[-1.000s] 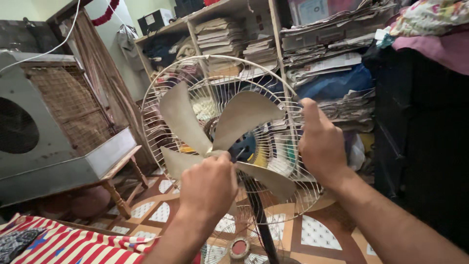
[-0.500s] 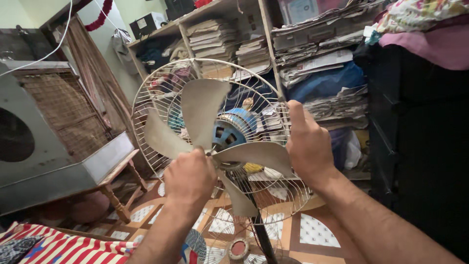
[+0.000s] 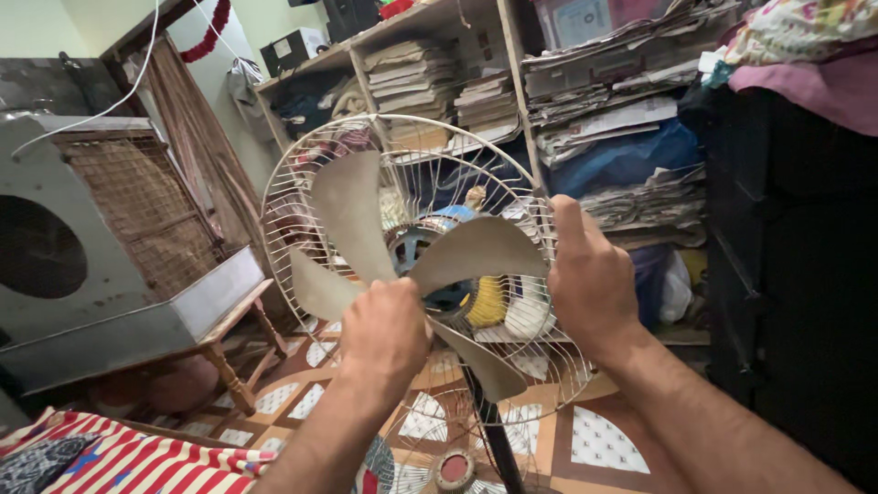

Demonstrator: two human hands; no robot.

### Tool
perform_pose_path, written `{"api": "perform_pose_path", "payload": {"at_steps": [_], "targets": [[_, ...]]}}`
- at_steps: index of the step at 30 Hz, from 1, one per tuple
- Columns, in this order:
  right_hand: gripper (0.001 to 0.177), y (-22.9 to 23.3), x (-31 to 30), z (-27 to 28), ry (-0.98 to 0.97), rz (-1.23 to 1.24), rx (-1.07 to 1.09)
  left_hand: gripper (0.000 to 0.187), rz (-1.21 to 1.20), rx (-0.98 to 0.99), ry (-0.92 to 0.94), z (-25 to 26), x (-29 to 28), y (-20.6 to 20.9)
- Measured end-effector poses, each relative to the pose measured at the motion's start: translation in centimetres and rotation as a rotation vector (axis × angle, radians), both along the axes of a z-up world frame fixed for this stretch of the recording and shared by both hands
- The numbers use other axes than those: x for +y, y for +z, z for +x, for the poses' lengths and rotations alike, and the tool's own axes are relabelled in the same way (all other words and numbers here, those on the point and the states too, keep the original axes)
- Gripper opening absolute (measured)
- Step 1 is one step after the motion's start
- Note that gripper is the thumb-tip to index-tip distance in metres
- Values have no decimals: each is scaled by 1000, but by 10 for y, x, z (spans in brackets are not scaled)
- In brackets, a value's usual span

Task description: The person uses a yellow screwdriver to tighten the central hub of a standing fan's blades. They repeatedly rotate the fan head and adjust the screwdriver to secure the blades in place.

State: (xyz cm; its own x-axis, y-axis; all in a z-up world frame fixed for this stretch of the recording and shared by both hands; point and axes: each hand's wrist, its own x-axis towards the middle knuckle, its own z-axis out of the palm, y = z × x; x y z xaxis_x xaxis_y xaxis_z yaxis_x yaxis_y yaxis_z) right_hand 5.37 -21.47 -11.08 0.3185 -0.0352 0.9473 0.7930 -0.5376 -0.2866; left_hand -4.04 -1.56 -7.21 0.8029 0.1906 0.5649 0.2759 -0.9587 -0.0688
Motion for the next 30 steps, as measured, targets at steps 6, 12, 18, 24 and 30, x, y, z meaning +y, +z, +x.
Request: {"api": "perform_pose_path", "payload": {"at_steps": [6,12,18,24,30], "targets": [[54,-2,-2,5,-3,2,-33,32,-82,-125,37,-8,0,-1],[50,-3,0,3,-13,1,-10,29,-117,-114,-8,-10,2,8],[51,0,-2,-2,-12,-6,-1,20,-77,-126,-18,1,3,4],[53,1,-3,-3,7,-21,38,15,-25,-99,16,14,4,-10],[52,-2,-3,1,-2,3,-4,8,93,-180,45,20,-1,-20]]}}
